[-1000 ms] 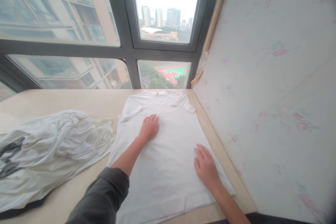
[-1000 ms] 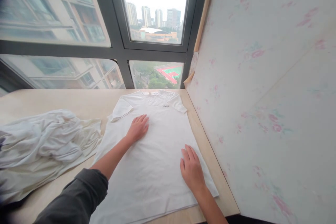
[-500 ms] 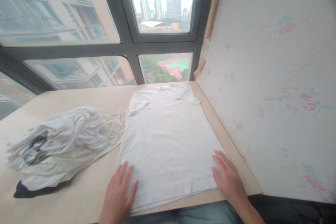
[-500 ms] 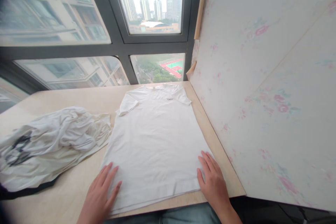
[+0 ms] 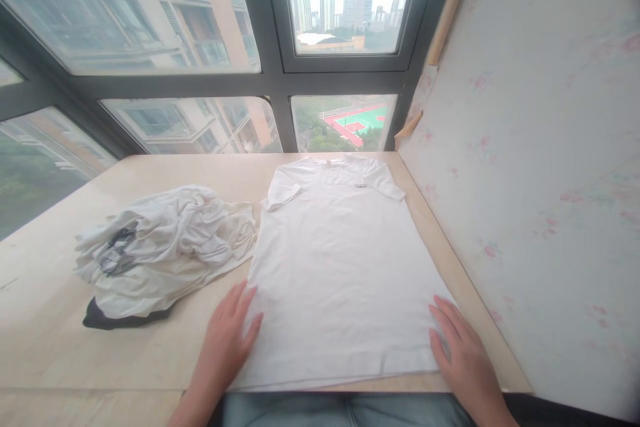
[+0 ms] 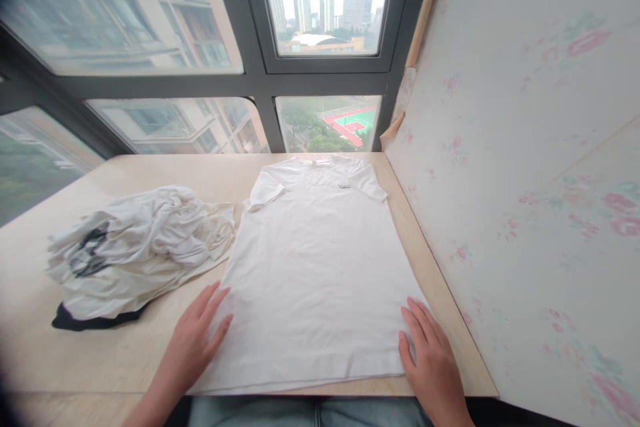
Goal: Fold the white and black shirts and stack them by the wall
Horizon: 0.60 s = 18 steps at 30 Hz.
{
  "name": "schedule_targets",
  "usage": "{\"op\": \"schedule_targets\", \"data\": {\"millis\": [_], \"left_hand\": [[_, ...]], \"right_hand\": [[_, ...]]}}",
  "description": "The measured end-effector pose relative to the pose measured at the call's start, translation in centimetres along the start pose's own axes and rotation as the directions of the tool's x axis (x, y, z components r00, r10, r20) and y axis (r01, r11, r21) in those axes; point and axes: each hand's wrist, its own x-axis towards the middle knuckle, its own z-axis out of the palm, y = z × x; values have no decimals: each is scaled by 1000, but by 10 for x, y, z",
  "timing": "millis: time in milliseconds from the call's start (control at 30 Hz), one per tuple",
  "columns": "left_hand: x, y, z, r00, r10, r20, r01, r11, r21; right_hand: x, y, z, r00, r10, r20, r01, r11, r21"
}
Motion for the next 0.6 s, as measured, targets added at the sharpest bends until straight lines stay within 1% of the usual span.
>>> {"op": "schedule_targets", "data": {"millis": [33,100,167,233,300,433,600], "left_hand": [[14,-8,-2,999,-44,-2,44,999,21],[44,-22,-4,994,-106,35,104,992,70],[70,-31,-2,986,-144,81,134,984,114],[91,-35,2,980,-177,90,163,976,144],[105,-37,8,975,-213,70,200,967,160],[124,-43,15,955,-291,54,277,943,182],[149,-49,12,913,-404,56,386,900,201]], "right_hand": [[0,0,1,1000,-1,-7,1,1000,1],[0,1,2,1000,-5,-13,6,1000,4],[0,1,2,1000,-10,-11,10,1000,13],[-1,2,2,1000,-12,-8,12,1000,25],[-2,4,3,1000,-13,-4,13,999,30],[-4,5,4,1000,-10,-1,10,1000,8],[0,3,2,999,-28,23,29,999,-20]]}}
